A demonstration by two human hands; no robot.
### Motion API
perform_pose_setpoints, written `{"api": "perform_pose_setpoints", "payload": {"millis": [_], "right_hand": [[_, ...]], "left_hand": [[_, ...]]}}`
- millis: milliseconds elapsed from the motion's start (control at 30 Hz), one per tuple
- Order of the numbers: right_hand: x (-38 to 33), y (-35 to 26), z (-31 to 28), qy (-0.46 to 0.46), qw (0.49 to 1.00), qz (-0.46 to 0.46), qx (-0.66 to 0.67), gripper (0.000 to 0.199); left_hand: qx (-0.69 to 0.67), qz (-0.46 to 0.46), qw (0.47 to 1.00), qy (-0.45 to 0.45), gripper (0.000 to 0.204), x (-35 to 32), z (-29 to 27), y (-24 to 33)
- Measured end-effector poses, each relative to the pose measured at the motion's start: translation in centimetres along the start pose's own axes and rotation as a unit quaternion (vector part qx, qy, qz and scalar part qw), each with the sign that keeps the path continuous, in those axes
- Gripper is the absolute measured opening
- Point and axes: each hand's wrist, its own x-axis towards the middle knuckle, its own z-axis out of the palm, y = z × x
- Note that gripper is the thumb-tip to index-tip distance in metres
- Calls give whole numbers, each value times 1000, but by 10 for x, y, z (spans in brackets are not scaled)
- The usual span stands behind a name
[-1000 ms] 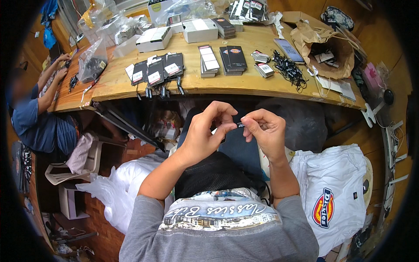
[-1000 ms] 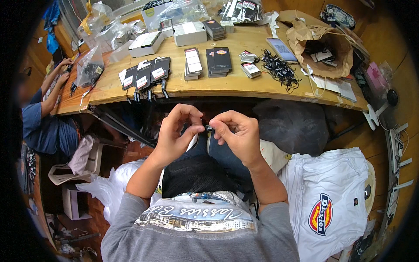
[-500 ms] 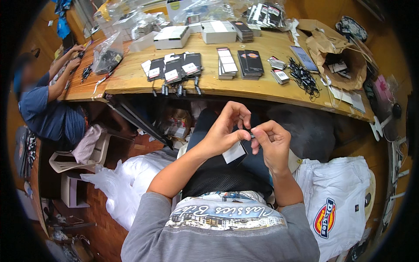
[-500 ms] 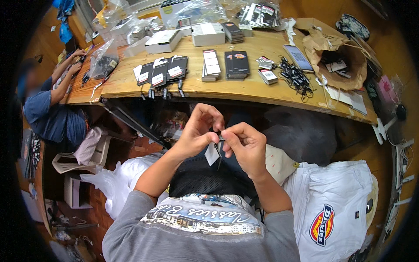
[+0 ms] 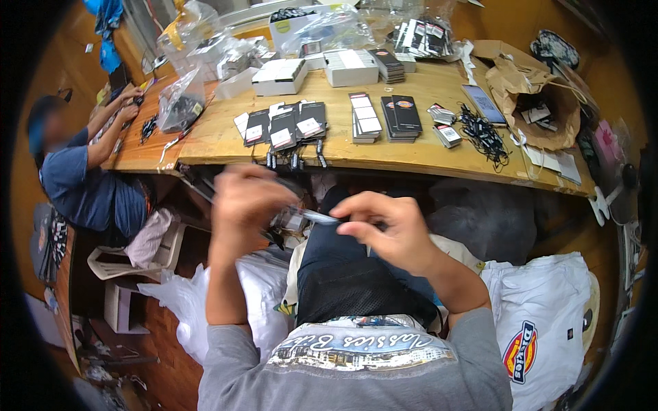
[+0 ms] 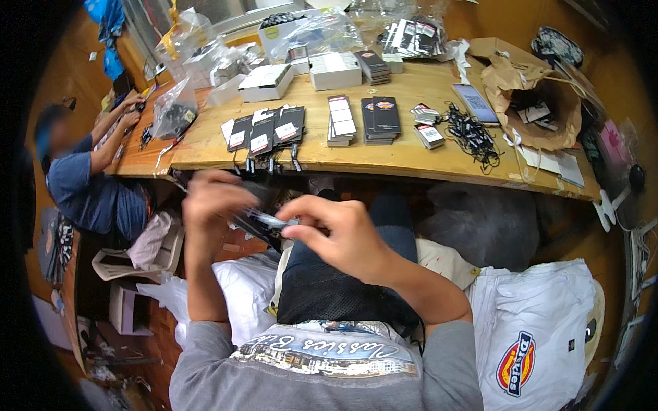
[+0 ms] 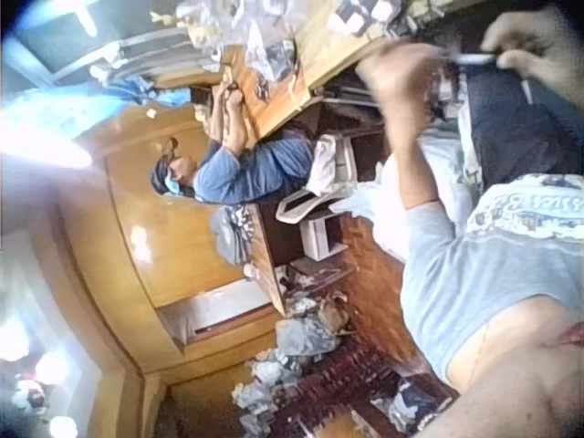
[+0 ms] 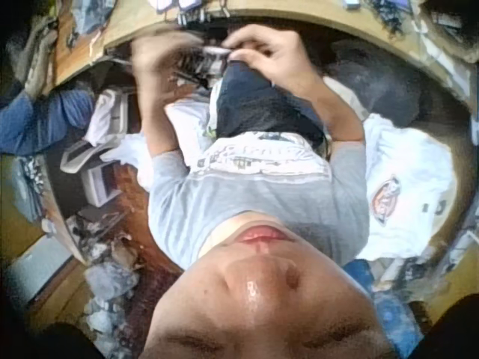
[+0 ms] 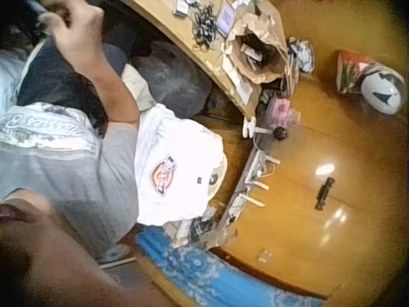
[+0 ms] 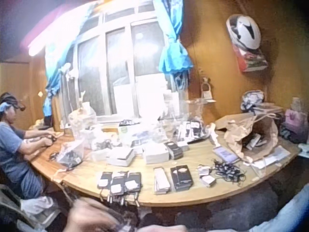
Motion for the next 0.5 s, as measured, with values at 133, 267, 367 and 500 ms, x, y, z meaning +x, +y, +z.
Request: {"api": "perform_pose_setpoints", "payload": {"millis": [133, 267, 367, 500], "right_hand": [[19, 22, 23, -87, 996, 14, 28, 17], [44, 66, 12, -89, 992, 8, -87, 19], [82, 94, -47, 29, 963, 49, -264, 12], [113, 116, -149, 79, 866, 110, -481, 25]], "left_hand": [[118, -110, 964, 214, 12, 10, -20, -87], [79, -113, 973, 188, 13, 14, 23, -164], [99, -98, 985, 102, 17, 1, 50, -202], [200, -169, 960, -99, 38, 32, 47, -170]]}}
